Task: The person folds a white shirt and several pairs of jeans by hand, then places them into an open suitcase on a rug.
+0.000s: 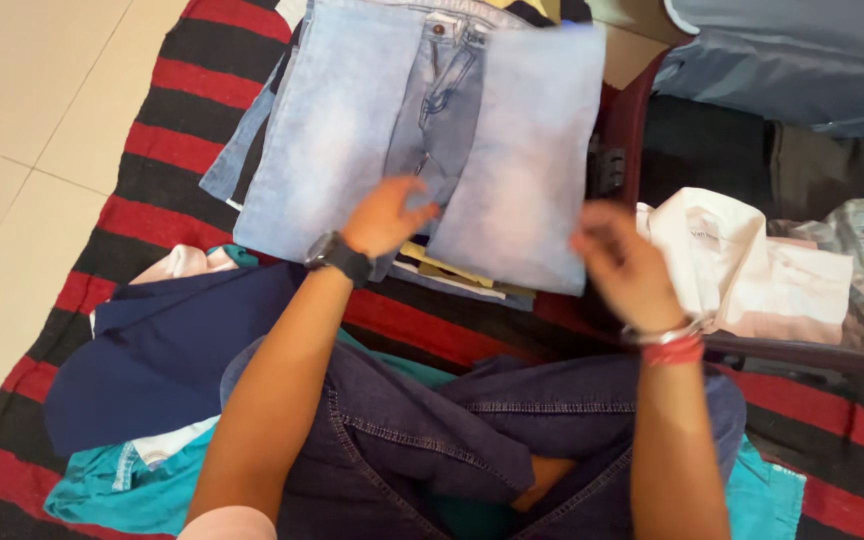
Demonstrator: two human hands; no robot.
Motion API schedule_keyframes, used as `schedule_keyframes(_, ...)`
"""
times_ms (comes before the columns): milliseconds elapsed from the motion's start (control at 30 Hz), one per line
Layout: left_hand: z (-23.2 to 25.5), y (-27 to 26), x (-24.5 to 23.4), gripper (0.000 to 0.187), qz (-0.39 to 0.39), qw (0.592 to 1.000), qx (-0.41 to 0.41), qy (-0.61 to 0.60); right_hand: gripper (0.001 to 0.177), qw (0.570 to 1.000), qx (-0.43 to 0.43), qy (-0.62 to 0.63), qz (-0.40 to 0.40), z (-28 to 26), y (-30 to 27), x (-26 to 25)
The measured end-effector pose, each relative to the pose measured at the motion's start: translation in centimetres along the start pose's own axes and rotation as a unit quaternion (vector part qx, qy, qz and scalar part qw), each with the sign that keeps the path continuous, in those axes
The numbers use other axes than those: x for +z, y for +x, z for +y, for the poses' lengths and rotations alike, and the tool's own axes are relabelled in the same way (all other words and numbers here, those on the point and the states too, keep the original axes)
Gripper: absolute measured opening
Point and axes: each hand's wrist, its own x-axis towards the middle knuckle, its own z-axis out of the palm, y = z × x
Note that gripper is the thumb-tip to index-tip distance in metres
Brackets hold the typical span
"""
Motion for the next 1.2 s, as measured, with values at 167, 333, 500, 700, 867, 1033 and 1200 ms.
schedule_keyframes(167, -2.2, -1.5, 4.9, 0.06, -0.229, 0.948, -0.011, 0.219, 0.038, 0.966, 0.151, 0.01, -0.211, 0.2, -6.3, 4.0)
schedule_keyframes(333, -0.8, -1.9, 6.4, 0.047, -0.075, 0.964, 0.014, 0.256, 0.054, 0.938, 0.117, -0.213, -0.246, 3.8, -7.9, 7.4)
schedule_keyframes(500, 0.6, -2.5, 7.5, 0.044, 0.045, 0.952, 0.04, 0.299, 0.052, 0.912, 0.187, -0.346, -0.118, 5.5, -7.7, 8.1)
schedule_keyframes(700, -2.1, -2.6, 9.4, 0.038, 0.04, 0.937, 0.054, 0.342, 0.042, 0.908, 0.188, -0.371, -0.051, 5.3, -7.9, 8.1)
schedule_keyframes(867, -0.2, -2.4, 8.4, 0.045, 0.052, 0.944, 0.015, 0.325, 0.042, 0.892, 0.218, -0.392, -0.052, 4.4, -7.5, 6.5)
schedule_keyframes(1033, 1.0, -2.1, 6.3, 0.034, 0.085, 0.965, 0.153, 0.196, 0.046, 0.901, 0.215, -0.375, -0.021, 4.4, -7.1, 6.6)
schedule_keyframes(1200, -0.1, -0.6, 4.9, 0.026, 0.043, 0.989, 0.096, -0.101, 0.045, 0.934, 0.198, -0.297, 0.022, 4.8, -7.4, 6.7)
